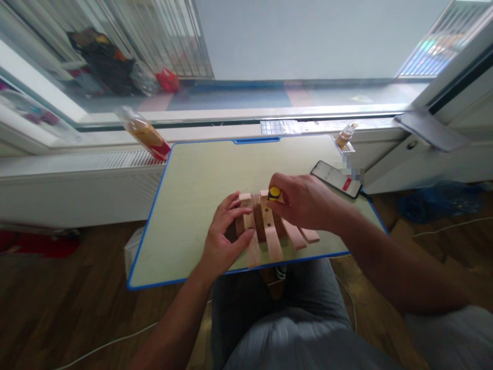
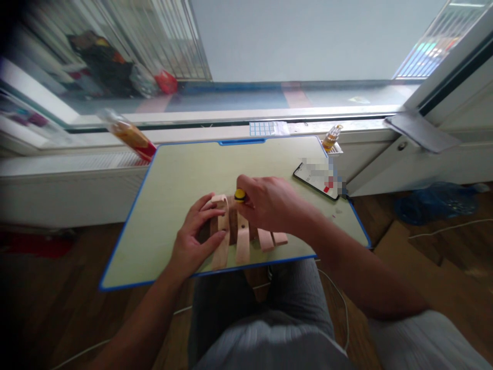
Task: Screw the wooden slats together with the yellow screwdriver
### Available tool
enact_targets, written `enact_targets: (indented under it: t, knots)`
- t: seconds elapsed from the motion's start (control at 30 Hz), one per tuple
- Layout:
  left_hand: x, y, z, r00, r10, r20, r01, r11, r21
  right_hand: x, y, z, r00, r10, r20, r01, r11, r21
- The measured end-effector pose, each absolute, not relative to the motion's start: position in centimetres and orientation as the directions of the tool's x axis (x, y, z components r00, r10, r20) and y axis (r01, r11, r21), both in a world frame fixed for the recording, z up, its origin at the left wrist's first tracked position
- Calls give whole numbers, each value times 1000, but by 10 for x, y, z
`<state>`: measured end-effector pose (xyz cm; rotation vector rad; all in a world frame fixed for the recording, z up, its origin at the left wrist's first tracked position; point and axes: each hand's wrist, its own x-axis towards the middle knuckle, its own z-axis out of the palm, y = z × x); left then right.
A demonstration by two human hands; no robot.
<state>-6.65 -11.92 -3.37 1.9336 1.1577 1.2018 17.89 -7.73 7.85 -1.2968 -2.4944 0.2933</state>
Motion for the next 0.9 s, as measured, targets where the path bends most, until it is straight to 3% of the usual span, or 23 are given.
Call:
enact_targets:
  t: [0.17,0.33,0.43,0.5,0.67,0.9]
  knots:
    - [-65,-121,-26,222,869,443,398,-495,772,167,-82,71,-469,857,212,827,511,-235]
    - [-59,-102,-5,220,787,576,518,-595,615,165,-87,76,-443,876,189,865,473,-168]
    - [-49,-86,1,357,768,531,434,-640,634,163,-88,82,-411,896,167,889,435,-141]
    - [-40,-79,-2,358,788,501,388,-614,688,162,-89,84,-386,910,153,903,407,-140]
    - [-23,-79,-15,228,833,503,312,-552,773,169,-92,86,-350,925,148,897,377,-231]
    - [-22,-81,-18,195,839,508,273,-544,794,190,-89,99,-580,785,218,653,608,-452]
